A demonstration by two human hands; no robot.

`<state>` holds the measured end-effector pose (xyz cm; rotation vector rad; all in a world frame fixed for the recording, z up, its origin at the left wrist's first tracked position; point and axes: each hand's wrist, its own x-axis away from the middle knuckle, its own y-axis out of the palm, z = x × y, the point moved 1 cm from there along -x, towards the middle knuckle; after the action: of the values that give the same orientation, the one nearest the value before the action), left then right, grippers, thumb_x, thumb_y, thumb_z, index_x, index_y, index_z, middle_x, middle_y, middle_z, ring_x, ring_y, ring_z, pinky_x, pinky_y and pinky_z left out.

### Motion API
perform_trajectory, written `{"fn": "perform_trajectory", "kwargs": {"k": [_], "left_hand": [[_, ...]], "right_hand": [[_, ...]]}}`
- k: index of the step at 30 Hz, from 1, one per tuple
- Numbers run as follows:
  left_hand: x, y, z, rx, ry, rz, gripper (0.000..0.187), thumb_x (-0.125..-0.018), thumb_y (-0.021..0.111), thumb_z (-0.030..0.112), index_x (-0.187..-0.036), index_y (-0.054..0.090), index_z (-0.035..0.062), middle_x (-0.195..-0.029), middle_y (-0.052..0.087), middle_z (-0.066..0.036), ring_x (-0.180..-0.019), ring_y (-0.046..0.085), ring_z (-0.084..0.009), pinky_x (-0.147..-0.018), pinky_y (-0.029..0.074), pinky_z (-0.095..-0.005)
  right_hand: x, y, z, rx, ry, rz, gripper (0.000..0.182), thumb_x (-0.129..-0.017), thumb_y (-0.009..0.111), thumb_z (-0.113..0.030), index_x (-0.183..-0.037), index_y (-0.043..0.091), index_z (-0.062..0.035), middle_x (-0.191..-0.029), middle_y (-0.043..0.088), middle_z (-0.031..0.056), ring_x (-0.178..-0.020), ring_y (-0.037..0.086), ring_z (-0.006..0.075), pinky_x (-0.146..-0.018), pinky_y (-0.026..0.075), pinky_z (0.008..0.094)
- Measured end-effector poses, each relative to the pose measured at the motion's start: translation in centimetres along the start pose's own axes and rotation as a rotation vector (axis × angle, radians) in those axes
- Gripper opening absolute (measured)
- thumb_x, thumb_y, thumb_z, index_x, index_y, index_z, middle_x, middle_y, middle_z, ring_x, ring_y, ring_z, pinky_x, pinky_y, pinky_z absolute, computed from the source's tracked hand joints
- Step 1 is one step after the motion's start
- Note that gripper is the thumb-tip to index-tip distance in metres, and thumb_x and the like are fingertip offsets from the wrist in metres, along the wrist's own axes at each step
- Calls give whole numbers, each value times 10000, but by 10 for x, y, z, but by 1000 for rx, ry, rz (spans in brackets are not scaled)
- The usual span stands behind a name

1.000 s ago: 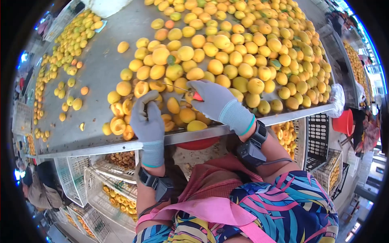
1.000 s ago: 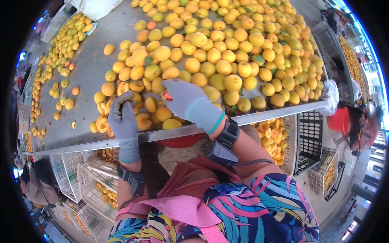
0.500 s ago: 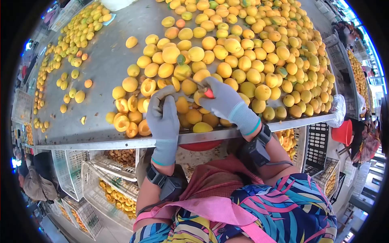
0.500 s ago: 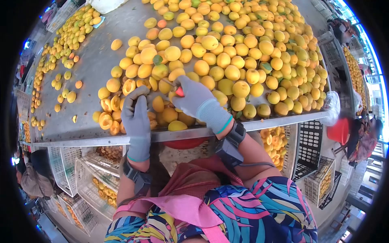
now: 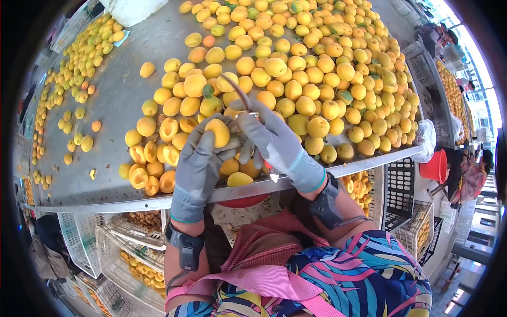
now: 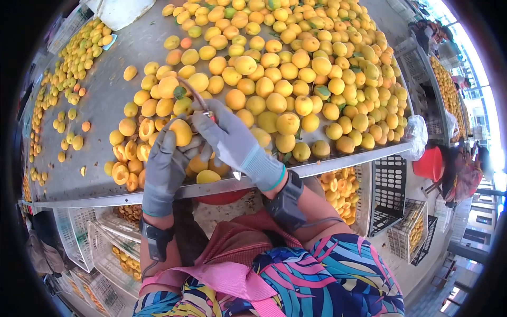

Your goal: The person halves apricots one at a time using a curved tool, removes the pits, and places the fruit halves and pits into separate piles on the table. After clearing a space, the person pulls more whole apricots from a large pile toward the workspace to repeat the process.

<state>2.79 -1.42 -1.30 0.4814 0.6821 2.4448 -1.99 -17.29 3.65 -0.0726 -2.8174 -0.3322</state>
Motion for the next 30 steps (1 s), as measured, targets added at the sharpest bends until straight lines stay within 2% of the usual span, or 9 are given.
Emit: {"fn": "perform_trajectory", "kwargs": {"k": [2, 6, 7, 10, 11, 14, 18, 25, 30], "left_hand": [[-2, -7, -4, 340, 9, 60, 480, -930, 550, 299, -1297, 421, 17, -1288, 497, -138, -1036, 578, -247, -942, 456, -393], [-9, -5, -4, 474, 66, 83, 536, -931, 525, 379, -1318, 388, 34, -1315, 468, -139, -1132, 520, -271, -999, 409, -426], [-10, 0, -3, 475, 70, 84, 536, -931, 525, 379, -1318, 388, 34, -1315, 468, -139, -1132, 520, -271, -999, 409, -426], [-10, 10, -3, 510, 70, 17, 576, -926, 499, 437, -1327, 382, 40, -1307, 466, -134, -1162, 494, -275, -1010, 397, -424], [-10, 10, -6, 528, 42, 2, 583, -928, 487, 448, -1331, 379, 41, -1296, 475, -128, -1157, 496, -265, -1005, 402, -415], [-11, 9, -14, 514, 25, 5, 593, -931, 469, 467, -1332, 378, 40, -1273, 491, -114, -1146, 503, -247, -995, 409, -403], [-9, 14, -11, 439, 35, 17, 596, -930, 469, 473, -1323, 385, 33, -1257, 507, -95, -1135, 512, -221, -985, 417, -388], [-4, 12, -9, 307, 57, -6, 668, -935, 406, 515, -1387, 306, 34, -1338, 446, -115, -1190, 476, -237, -1012, 398, -391], [-3, 12, -12, 259, 121, -9, 511, -918, 567, 345, -1277, 452, 0, -1221, 541, -74, -1082, 545, -176, -940, 447, -327]], "right_hand": [[1, 1, 4, 82, -239, 150, 421, -950, 502, -315, -1256, 433, -35, -751, 549, -10, -553, 500, 39, -462, 391, 180], [2, 7, 21, 258, -403, 40, 547, -964, 472, -327, -1371, 314, 3, -780, 542, 43, -632, 530, 101, -588, 453, 262], [6, 9, 22, 352, -301, 5, 597, -962, 470, -290, -1417, 218, 2, -801, 570, 121, -667, 592, 208, -655, 473, 321], [7, 19, 26, 535, -452, 30, 610, -955, 470, -258, -1424, 177, 0, -818, 586, 202, -730, 621, 321, -668, 476, 355], [8, 20, 24, 538, -414, -4, 593, -966, 446, -237, -1429, 179, 19, -1305, 448, 261, -1113, 552, 327, -913, 423, 339], [6, 22, 28, 671, -371, 23, 601, -962, 449, -232, -1431, 166, 15, -1320, 436, 270, -1187, 492, 374, -949, 407, 359], [5, 22, 27, 692, -377, 27, 606, -952, 463, -212, -1434, 167, 7, -1308, 442, 272, -1173, 497, 382, -943, 410, 367], [14, 26, 21, 813, -315, 68, 632, -930, 493, -189, -1436, 164, -2, -1032, 593, 258, -832, 627, 379, -707, 496, 382], [12, 23, 22, 903, -350, 103, 660, -933, 456, -326, -1440, 145, -41, -729, 617, 209, -651, 613, 381, -588, 486, 443]]}}
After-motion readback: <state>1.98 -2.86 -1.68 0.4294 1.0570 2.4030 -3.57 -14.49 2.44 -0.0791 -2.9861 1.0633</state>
